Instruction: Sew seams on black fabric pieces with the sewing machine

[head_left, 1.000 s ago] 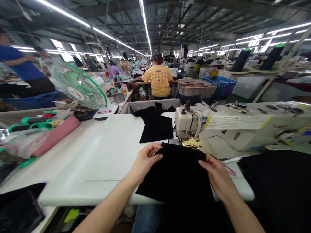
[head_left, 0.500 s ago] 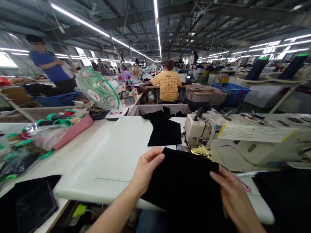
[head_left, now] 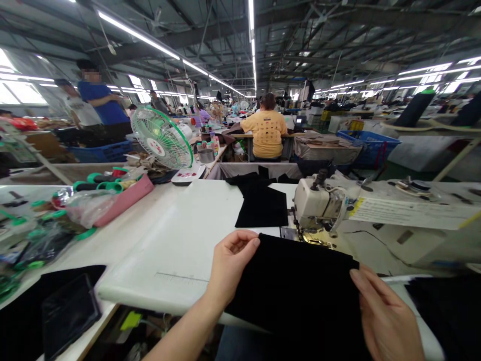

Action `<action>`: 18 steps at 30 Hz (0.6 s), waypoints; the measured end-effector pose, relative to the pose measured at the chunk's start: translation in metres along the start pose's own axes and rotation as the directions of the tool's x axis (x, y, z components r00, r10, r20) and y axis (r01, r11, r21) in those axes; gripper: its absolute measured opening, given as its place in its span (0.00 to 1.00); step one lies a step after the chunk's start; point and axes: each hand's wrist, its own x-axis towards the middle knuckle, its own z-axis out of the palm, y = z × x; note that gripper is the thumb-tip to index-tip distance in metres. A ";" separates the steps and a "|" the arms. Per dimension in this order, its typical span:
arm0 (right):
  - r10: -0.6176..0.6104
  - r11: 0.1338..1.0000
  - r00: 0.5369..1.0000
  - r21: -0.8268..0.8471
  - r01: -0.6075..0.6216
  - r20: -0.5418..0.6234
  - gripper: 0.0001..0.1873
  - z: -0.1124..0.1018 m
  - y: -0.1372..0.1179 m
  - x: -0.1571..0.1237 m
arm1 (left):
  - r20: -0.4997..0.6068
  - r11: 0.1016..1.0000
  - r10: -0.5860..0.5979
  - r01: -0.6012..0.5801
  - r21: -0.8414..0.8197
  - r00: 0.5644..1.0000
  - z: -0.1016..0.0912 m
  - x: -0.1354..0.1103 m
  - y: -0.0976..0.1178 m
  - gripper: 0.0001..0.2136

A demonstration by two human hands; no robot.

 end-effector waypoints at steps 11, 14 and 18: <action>-0.010 0.997 1.000 0.076 0.011 -0.010 0.21 0.008 -0.013 -0.002 | -0.026 1.000 0.002 -0.002 0.027 1.000 -0.001 0.002 0.001 0.10; -0.134 0.991 0.990 0.036 0.132 0.042 0.15 0.011 -0.019 -0.005 | -0.049 1.000 -0.023 0.022 -0.020 0.999 -0.005 0.006 0.000 0.13; -0.116 0.990 0.990 0.094 0.108 0.081 0.14 0.017 -0.028 -0.008 | -0.088 0.995 -0.085 0.079 -0.066 0.993 -0.010 0.011 0.000 0.17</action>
